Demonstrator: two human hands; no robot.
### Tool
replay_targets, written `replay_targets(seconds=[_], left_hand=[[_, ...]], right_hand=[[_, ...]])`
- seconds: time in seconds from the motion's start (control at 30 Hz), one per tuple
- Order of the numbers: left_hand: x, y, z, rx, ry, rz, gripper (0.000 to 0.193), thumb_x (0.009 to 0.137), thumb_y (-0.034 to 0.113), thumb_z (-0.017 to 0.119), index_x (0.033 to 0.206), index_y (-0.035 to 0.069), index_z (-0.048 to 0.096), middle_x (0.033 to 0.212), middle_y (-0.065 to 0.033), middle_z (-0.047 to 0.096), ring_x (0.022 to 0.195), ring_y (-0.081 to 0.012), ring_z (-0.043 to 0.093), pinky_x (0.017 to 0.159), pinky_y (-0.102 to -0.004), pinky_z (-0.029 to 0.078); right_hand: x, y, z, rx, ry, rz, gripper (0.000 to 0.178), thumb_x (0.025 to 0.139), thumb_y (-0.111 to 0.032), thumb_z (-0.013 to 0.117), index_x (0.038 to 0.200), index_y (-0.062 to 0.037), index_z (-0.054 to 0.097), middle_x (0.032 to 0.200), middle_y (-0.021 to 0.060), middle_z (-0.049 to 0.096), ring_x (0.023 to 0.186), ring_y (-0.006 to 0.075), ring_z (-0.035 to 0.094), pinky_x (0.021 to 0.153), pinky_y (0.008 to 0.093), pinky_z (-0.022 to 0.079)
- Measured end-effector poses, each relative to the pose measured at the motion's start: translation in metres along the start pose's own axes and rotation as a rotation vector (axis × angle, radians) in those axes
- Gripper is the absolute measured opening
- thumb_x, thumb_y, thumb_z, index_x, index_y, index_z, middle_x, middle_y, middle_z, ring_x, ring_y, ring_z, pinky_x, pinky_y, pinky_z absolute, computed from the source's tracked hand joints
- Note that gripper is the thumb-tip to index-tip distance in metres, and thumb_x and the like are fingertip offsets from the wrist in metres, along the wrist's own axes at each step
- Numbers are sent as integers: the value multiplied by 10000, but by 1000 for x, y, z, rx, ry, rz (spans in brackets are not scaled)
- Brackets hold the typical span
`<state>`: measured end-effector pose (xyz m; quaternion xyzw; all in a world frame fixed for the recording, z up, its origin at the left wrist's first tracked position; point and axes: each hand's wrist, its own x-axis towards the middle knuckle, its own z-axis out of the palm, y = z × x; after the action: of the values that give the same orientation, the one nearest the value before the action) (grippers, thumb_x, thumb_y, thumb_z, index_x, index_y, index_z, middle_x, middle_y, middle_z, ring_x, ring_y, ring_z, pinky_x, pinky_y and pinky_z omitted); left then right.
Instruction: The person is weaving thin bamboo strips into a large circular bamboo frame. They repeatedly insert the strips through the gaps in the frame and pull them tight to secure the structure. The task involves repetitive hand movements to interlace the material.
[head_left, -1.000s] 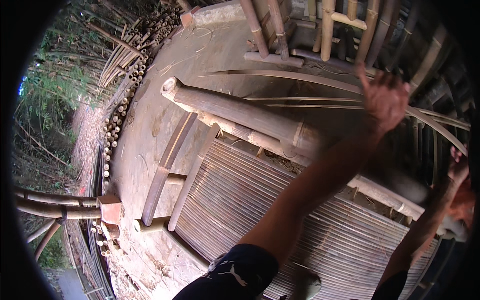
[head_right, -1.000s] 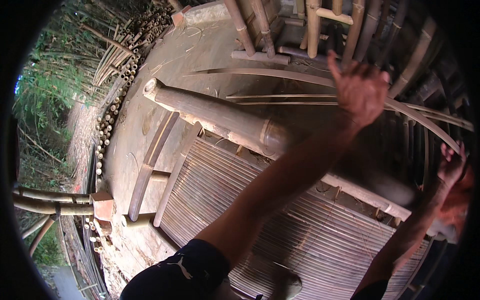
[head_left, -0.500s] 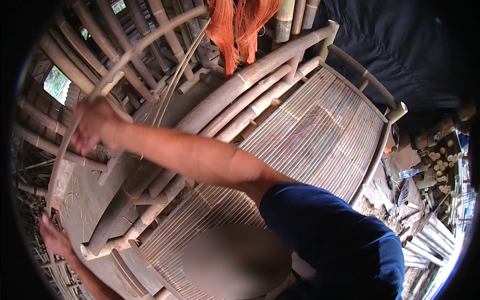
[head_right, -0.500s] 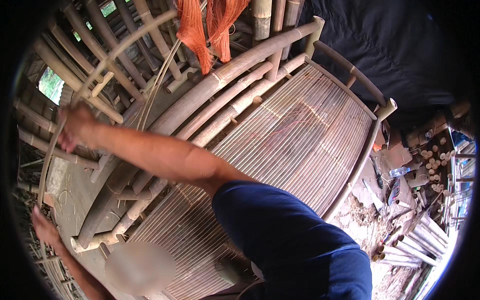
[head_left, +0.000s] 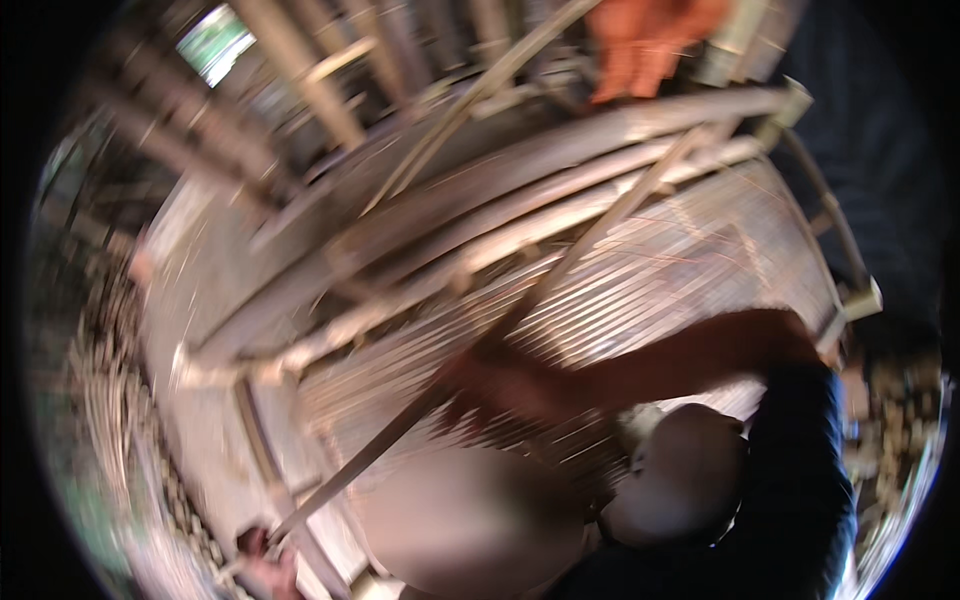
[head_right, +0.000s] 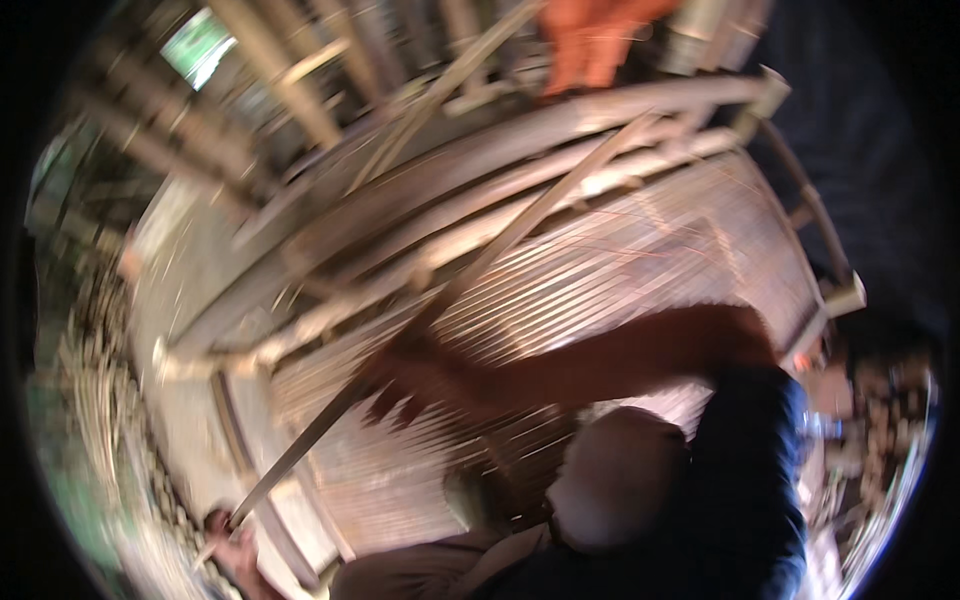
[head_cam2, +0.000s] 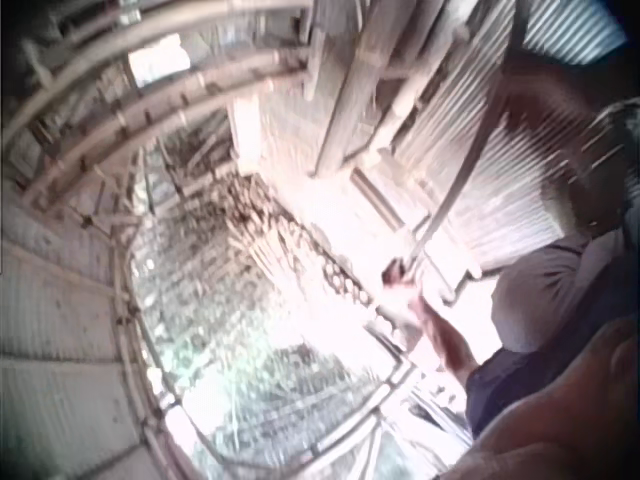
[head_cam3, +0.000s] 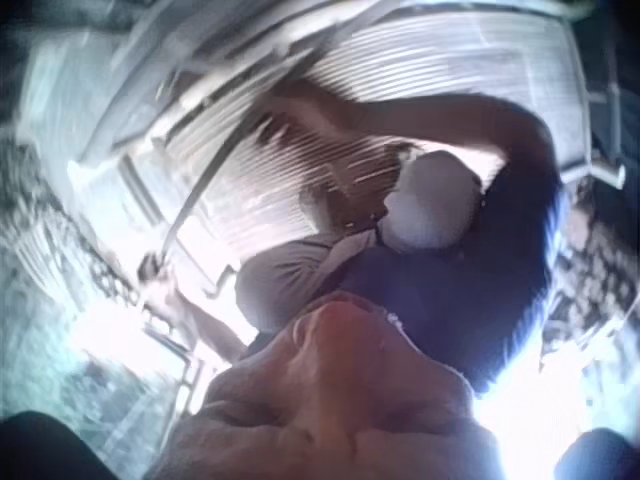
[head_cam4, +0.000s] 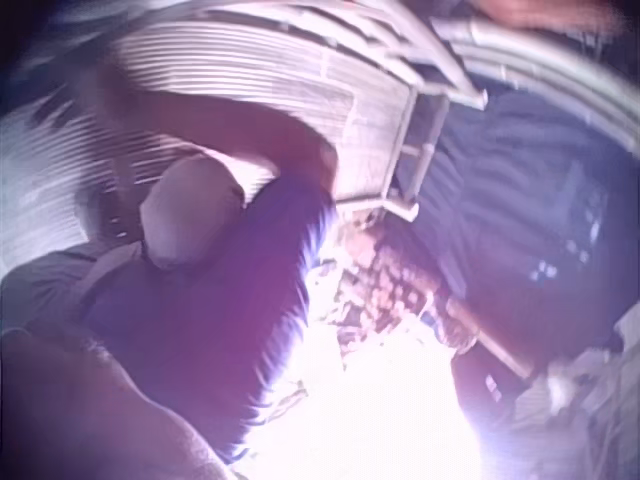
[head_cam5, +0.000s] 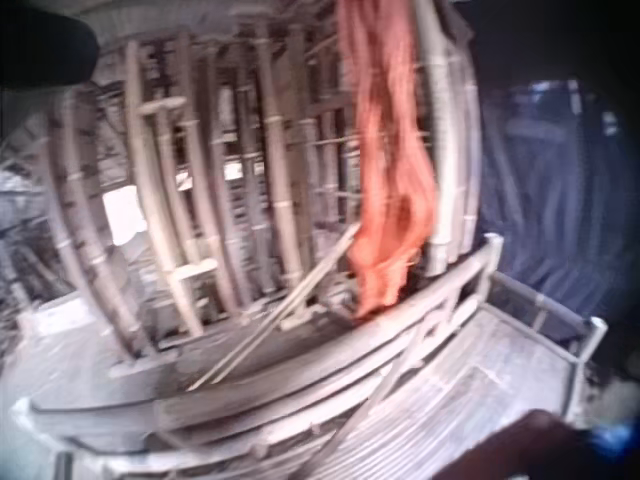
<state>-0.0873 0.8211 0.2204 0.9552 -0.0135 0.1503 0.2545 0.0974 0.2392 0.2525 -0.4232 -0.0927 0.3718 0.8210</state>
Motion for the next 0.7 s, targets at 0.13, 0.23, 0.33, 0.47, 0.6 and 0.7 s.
replay_targets(seconds=[0.13,0.23,0.33,0.47,0.6,0.7], left_hand=[[46,130,118,263,-287,476,860,478,503,932,1163,96,608,883,-41,661,868,-180,617,658,-344,526],[72,188,173,-6,-502,466,774,542,644,819,1138,177,661,712,5,679,679,-202,657,651,-377,522],[75,206,186,164,-667,238,422,723,448,802,941,122,646,620,-16,648,634,-236,676,603,-401,537],[96,215,222,16,-382,342,244,790,263,729,877,78,596,727,-64,657,694,-289,660,652,-434,525],[130,243,299,-112,-187,489,208,770,196,719,859,68,582,808,-83,630,771,-288,642,712,-425,506],[154,242,349,-105,-142,495,210,782,204,702,916,76,602,848,-86,623,842,-289,631,764,-443,469]], right_hand=[[-121,-37,-138,-482,363,-565,521,1027,-488,351,1125,-39,595,1007,140,670,947,234,654,908,389,525],[-259,-47,-290,-12,967,-586,425,989,-220,507,1396,-98,480,1321,35,556,1078,156,559,779,302,463],[-360,-28,-373,-798,1410,-541,498,955,-77,513,1442,-70,406,1325,51,560,1103,174,561,780,269,467],[-483,-52,-416,-1645,1487,-216,518,930,-70,541,1431,-38,416,1397,143,515,1274,239,501,969,324,448],[-509,-40,-414,-2052,1350,28,504,970,-248,502,1409,-7,444,1438,177,471,1344,299,436,1113,373,339],[-496,-36,-413,-1986,1309,130,551,1001,-375,477,1404,0,448,1440,177,473,1378,313,391,1155,379,265]])
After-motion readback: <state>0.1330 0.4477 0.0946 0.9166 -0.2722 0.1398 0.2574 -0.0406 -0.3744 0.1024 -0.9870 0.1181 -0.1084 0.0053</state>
